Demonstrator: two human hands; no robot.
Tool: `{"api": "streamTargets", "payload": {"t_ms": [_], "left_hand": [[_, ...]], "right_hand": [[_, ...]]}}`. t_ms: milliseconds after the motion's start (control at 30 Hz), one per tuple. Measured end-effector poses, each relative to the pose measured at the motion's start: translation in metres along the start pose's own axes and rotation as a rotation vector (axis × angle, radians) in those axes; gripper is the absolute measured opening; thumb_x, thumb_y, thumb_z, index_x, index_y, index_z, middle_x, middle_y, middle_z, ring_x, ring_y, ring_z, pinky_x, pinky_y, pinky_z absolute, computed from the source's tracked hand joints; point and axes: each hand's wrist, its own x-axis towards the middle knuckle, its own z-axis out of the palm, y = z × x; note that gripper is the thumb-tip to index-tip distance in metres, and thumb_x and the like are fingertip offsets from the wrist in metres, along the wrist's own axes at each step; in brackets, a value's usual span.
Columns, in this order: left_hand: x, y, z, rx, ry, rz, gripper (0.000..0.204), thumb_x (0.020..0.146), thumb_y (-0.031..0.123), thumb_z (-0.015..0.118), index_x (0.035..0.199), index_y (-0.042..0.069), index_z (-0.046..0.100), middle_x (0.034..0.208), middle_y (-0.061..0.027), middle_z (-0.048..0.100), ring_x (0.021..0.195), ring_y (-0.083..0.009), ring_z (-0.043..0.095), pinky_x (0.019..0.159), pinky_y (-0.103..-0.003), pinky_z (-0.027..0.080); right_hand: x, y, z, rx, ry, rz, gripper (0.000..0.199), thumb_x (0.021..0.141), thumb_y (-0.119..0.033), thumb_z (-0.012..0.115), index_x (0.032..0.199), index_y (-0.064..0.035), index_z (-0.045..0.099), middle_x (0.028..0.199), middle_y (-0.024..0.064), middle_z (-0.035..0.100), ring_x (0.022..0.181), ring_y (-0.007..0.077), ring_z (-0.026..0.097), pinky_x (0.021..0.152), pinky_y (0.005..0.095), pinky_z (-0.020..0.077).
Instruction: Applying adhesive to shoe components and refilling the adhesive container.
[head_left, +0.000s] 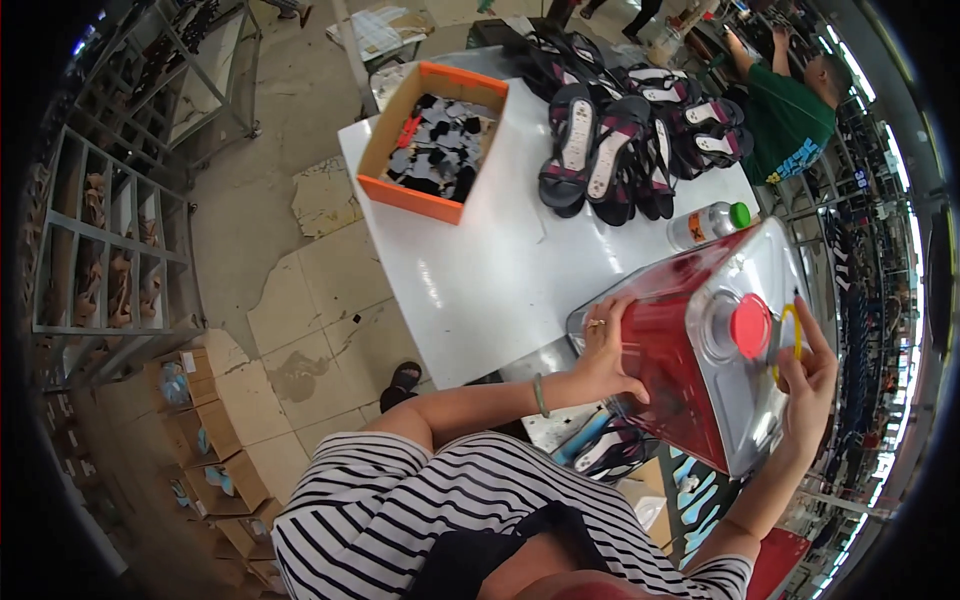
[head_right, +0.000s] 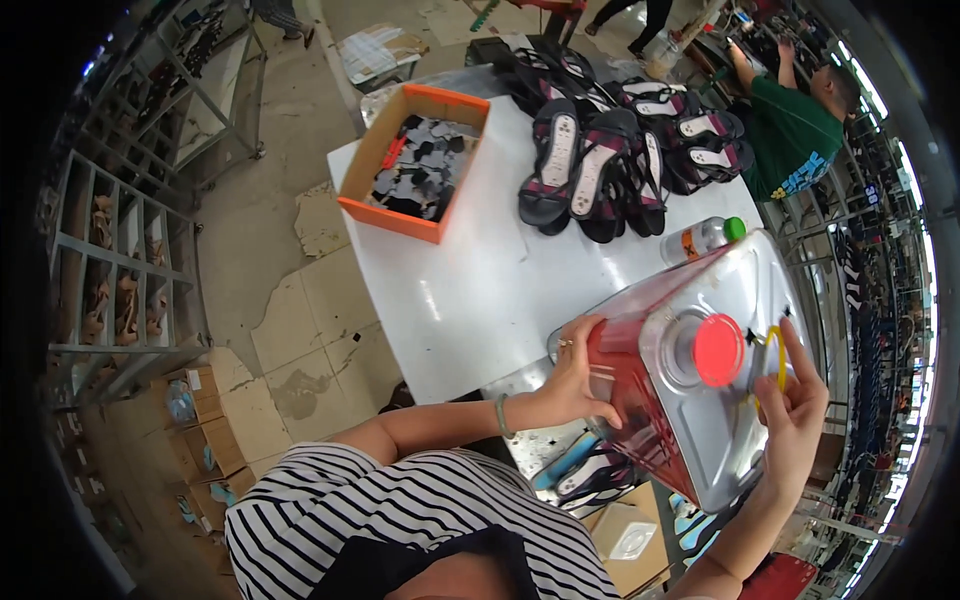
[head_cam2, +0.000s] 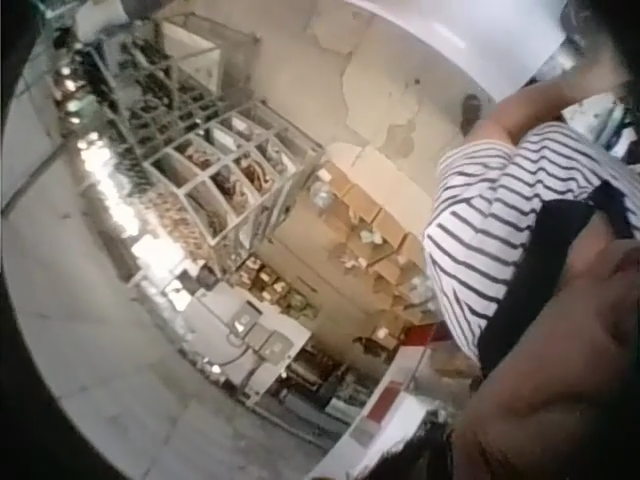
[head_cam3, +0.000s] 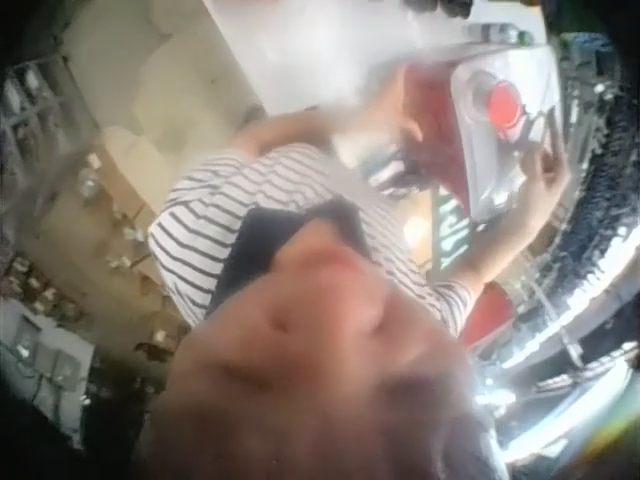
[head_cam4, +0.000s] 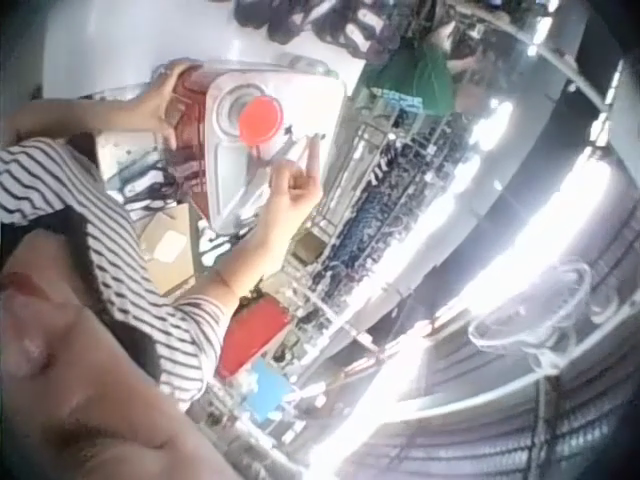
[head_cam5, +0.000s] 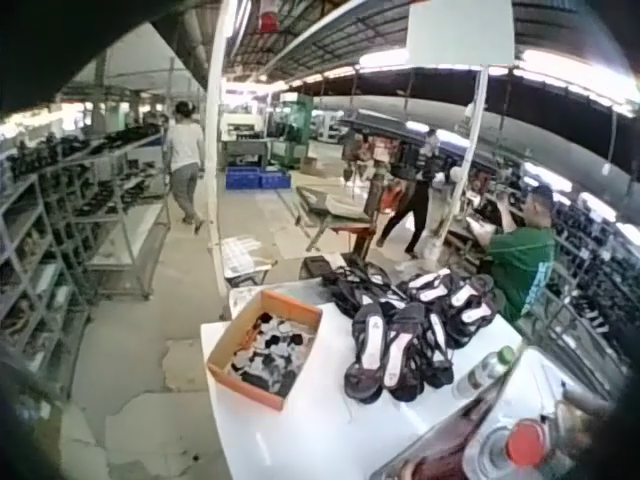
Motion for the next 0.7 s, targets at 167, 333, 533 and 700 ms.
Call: {"api": "streamTargets", "payload": {"t_ms": [167,333,533,700], "left_hand": [[-0.037,-0.004,-0.102,0.145,0.048,-0.057,0.142,0.031,0.041,0.092,0.142,0.004,0.012,0.138,-0.0245,0.026,0.13,-0.0432,0.024,0.109,-0.052,0.016],[-0.041,-0.021,-0.203,0.127,-0.01,-0.031,0.143,0.032,0.035,0.095,0.141,0.002,0.008,0.139,-0.0249,0.023,0.13,-0.043,0.026,0.109,-0.049,0.022],[0.011,-0.026,-0.272,-0.052,-0.261,-0.085,0.145,0.039,0.03,0.094,0.142,-0.004,-0.003,0.146,-0.0233,0.016,0.138,-0.03,0.018,0.115,-0.038,0.018],[0.055,-0.065,-0.3,0.035,-0.471,-0.183,0.128,0.049,0.02,0.088,0.144,-0.001,0.006,0.145,-0.0205,0.027,0.132,-0.0305,0.034,0.108,-0.04,0.033]], "right_hand": [[-0.011,-0.038,0.085,0.042,-0.159,0.07,0.062,0.078,0.006,0.057,0.137,-0.0021,0.044,0.059,-0.0097,0.044,0.05,0.0005,0.035,0.046,0.0193,0.0242],[-0.031,-0.081,0.162,0.179,-0.243,0.037,0.065,0.077,0.003,0.059,0.139,-0.0012,0.041,0.062,-0.0053,0.047,0.052,0.0037,0.038,0.049,0.0222,0.03],[-0.012,-0.106,0.215,0.12,-0.097,-0.001,0.063,0.072,-0.007,0.06,0.134,-0.0007,0.048,0.071,0.001,0.056,0.059,0.0073,0.049,0.054,0.0222,0.0394],[0.014,-0.097,0.232,0.221,-0.171,0.034,0.048,0.075,-0.013,0.056,0.121,-0.0008,0.06,0.087,0.0118,0.065,0.073,0.0162,0.06,0.063,0.0311,0.05]]}}
